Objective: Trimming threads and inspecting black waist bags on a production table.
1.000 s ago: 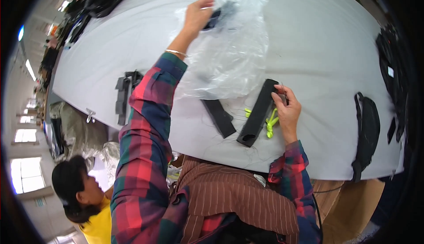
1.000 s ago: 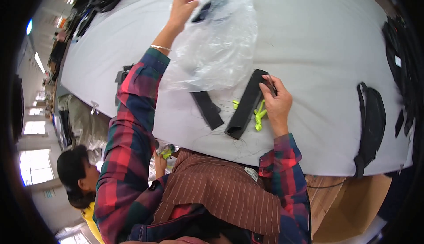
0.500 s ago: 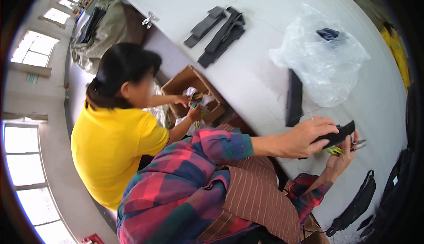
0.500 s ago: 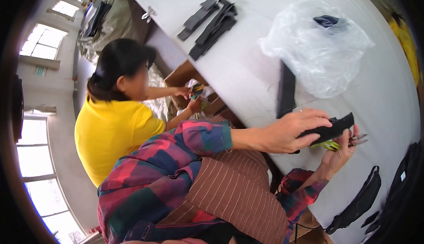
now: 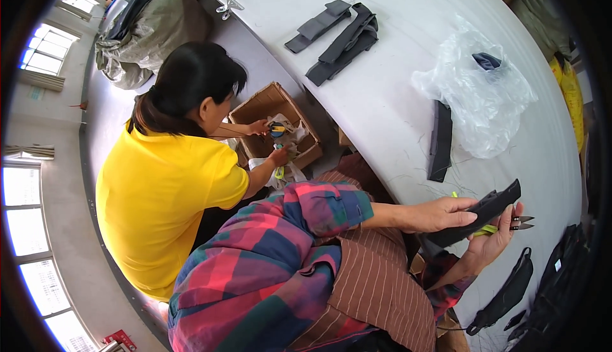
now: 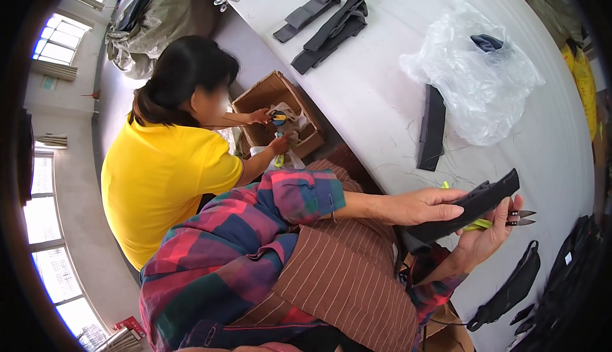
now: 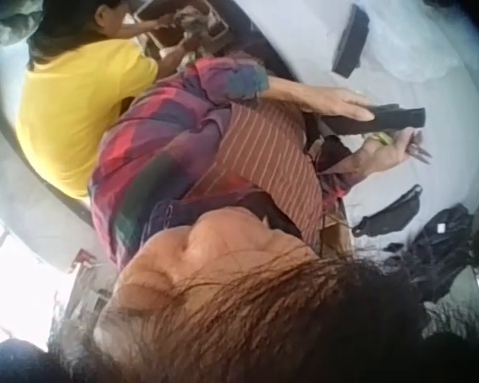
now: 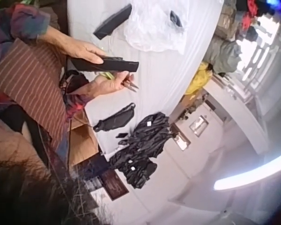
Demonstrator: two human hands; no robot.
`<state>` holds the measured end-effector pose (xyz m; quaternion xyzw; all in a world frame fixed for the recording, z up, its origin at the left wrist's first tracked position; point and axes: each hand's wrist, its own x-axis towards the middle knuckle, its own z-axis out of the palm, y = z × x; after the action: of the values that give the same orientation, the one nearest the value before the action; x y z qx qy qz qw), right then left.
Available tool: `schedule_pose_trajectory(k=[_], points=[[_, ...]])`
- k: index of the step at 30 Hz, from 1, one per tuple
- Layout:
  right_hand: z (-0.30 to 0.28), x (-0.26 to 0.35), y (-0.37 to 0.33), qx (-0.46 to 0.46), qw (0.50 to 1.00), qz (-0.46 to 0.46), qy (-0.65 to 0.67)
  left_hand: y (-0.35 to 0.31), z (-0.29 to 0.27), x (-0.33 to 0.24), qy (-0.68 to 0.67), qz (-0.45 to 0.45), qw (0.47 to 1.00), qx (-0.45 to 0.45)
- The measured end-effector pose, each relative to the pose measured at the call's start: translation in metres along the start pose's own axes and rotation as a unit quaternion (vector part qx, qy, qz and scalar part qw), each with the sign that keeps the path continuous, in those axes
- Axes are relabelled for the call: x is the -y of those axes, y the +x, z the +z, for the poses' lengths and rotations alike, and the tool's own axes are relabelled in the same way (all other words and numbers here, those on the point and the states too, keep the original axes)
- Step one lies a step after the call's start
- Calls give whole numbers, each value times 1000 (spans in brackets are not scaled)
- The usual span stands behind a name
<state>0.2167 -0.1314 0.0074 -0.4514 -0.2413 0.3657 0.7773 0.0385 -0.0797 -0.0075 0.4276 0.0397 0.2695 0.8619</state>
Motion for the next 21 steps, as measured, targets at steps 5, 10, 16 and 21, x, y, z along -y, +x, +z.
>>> schedule_pose_trajectory(k=[5, 10, 16, 21], points=[[21, -9, -8, -30, 998, -2, -62, -16, -4, -15, -67, -87, 993, -43], [33, -14, -16, -23, 987, -22, -156, -22, -12, -12, -89, -92, 987, -99], [41, -20, -19, -21, 986, 10, -164, -30, -16, -29, -123, -116, 982, -89], [45, -25, -18, -6, 984, 10, -176, -31, -25, -26, -145, -107, 981, -76]])
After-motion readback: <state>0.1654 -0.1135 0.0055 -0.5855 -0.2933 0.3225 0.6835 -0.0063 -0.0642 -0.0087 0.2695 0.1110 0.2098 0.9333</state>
